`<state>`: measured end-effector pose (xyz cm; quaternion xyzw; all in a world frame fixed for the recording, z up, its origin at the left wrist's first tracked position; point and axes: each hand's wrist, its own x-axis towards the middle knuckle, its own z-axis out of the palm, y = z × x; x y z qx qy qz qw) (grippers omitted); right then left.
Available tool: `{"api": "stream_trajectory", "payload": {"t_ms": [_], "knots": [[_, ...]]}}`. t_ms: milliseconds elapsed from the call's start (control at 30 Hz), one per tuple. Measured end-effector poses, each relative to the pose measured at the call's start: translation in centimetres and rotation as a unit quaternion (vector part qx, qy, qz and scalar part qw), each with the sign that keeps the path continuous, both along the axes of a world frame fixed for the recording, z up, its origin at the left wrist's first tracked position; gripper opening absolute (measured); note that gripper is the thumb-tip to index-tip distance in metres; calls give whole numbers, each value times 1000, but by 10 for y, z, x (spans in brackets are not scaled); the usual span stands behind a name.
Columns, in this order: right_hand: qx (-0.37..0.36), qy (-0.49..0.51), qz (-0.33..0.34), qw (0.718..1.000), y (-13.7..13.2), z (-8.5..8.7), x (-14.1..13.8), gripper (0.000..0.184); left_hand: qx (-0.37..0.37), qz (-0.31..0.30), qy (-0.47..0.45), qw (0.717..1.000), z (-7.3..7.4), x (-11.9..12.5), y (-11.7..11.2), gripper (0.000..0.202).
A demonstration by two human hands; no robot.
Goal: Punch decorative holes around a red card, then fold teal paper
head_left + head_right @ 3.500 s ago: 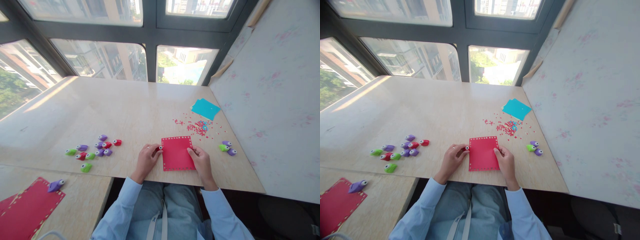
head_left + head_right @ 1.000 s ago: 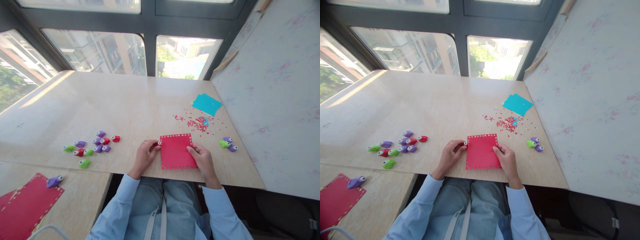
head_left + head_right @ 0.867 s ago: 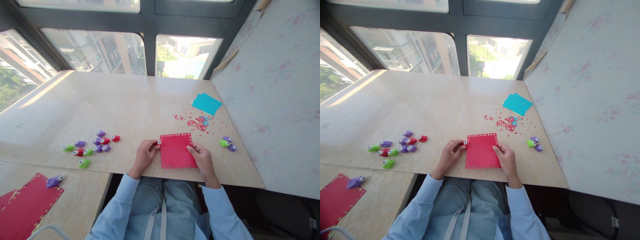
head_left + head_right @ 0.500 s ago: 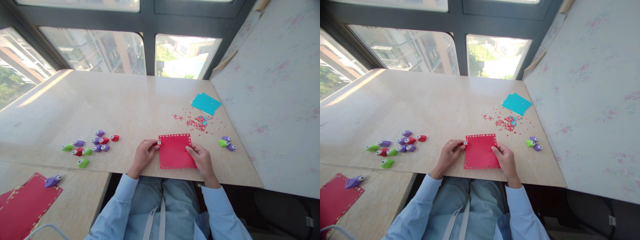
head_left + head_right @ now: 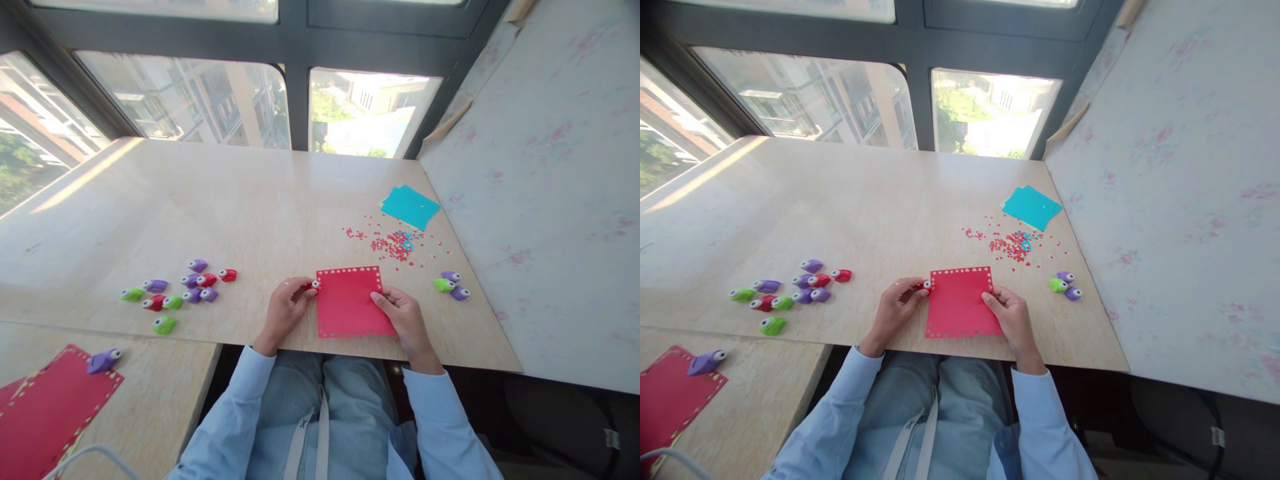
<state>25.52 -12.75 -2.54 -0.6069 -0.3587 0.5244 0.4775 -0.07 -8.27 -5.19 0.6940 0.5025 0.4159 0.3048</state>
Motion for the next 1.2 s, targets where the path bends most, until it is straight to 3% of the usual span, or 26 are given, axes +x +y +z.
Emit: {"api": "stream_trajectory", "payload": {"t_ms": [567,833,1200], "knots": [[-2,19,-19,1000,4,2,-6,42,-26,-4,-40,999,8,2,-5,19],[0,-5,10,1000,2,1,-5,45,24,-8,1,1000,9,3,-4,16],[-1,-30,-20,999,7,-7,-8,42,70,-14,65,995,13,5,-4,14]]}}
